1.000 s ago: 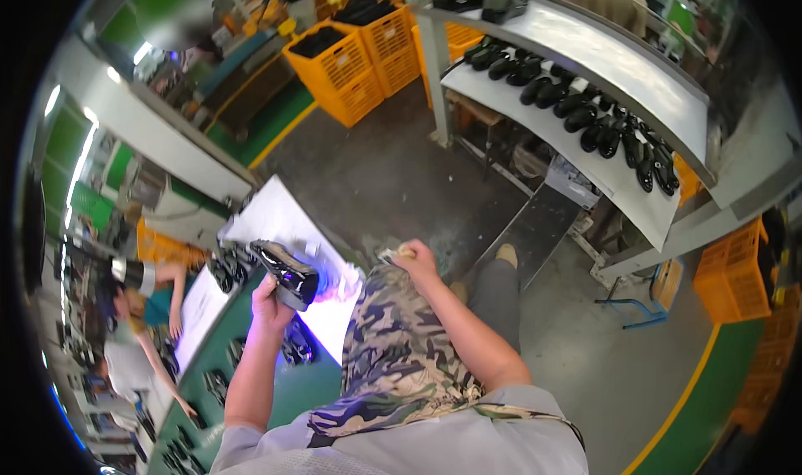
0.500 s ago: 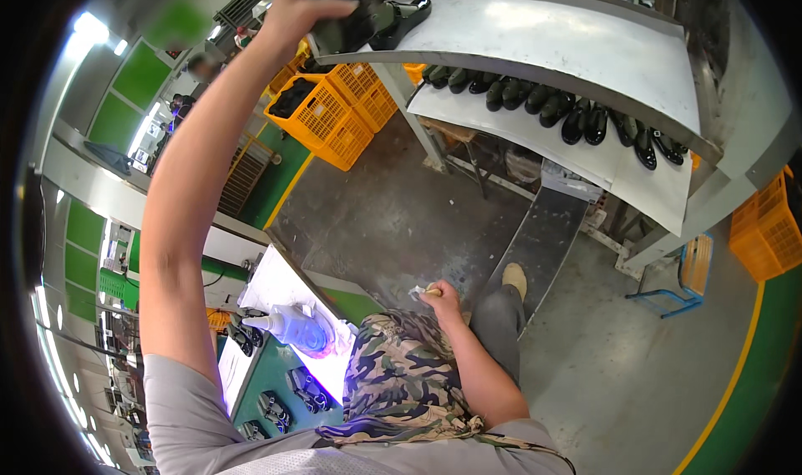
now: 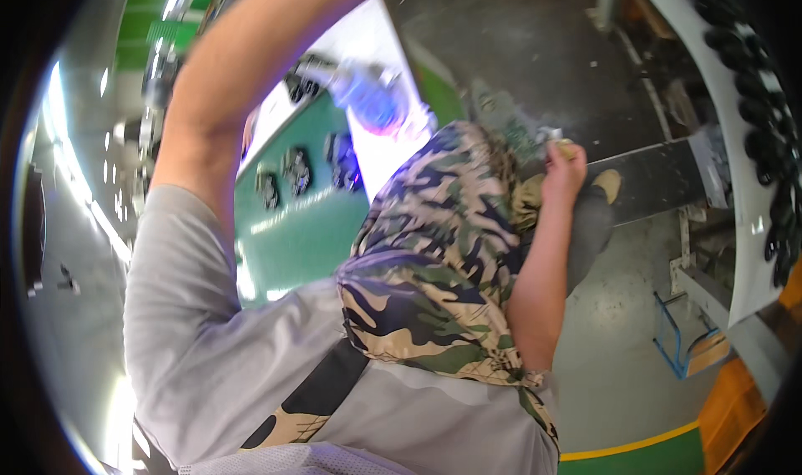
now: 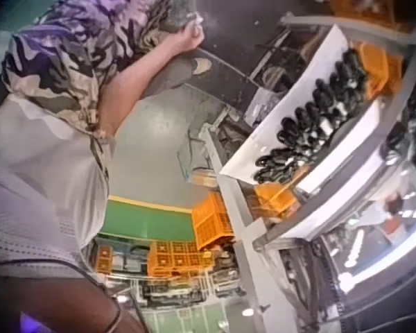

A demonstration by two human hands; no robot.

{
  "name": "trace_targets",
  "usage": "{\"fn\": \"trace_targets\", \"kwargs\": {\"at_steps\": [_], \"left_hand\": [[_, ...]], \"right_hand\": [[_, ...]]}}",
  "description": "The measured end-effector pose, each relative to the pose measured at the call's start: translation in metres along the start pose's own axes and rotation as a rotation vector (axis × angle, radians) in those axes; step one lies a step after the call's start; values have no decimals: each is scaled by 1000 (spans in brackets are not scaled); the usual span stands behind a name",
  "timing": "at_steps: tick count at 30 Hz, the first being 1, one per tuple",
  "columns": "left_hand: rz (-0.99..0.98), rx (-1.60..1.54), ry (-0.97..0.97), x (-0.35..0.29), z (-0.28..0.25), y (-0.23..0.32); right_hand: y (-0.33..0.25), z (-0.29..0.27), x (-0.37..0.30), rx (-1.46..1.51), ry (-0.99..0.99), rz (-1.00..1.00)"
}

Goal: The recorder is applying a liquid adhesive or cleaner to the seams and soles of black dress shoes using a small brush/applicator and a cloth.

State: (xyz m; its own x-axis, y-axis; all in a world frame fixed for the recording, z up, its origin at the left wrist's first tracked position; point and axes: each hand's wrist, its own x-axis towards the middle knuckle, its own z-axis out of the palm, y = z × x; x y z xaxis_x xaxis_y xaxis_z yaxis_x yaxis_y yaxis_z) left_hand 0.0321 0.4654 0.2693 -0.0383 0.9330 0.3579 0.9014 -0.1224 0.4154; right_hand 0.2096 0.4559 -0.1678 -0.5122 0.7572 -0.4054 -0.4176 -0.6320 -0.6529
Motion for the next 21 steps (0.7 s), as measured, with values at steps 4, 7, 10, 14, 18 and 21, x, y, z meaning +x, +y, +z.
{"fn": "trace_targets", "kwargs": {"at_steps": [4, 7, 10, 14, 18, 21], "left_hand": [[-506, 411, -131, -269, -41, -128], [-1175, 302, -181, -488, -37, -170], [-1444, 385, -198, -603, 32, -179], [-1522, 402, 2, -626, 99, -197], [-1712, 284, 15, -610, 113, -221], [-1645, 192, -4, -612, 98, -229]], "right_hand": [[7, 11, 3, -49, -37, 96], [14, 1, -2, -119, -44, 142], [15, -17, -13, -194, 15, 140], [12, 8, -39, -305, 16, 125], [6, 32, -49, -377, -29, 116], [-2, 57, -53, -423, -42, 101]]}}
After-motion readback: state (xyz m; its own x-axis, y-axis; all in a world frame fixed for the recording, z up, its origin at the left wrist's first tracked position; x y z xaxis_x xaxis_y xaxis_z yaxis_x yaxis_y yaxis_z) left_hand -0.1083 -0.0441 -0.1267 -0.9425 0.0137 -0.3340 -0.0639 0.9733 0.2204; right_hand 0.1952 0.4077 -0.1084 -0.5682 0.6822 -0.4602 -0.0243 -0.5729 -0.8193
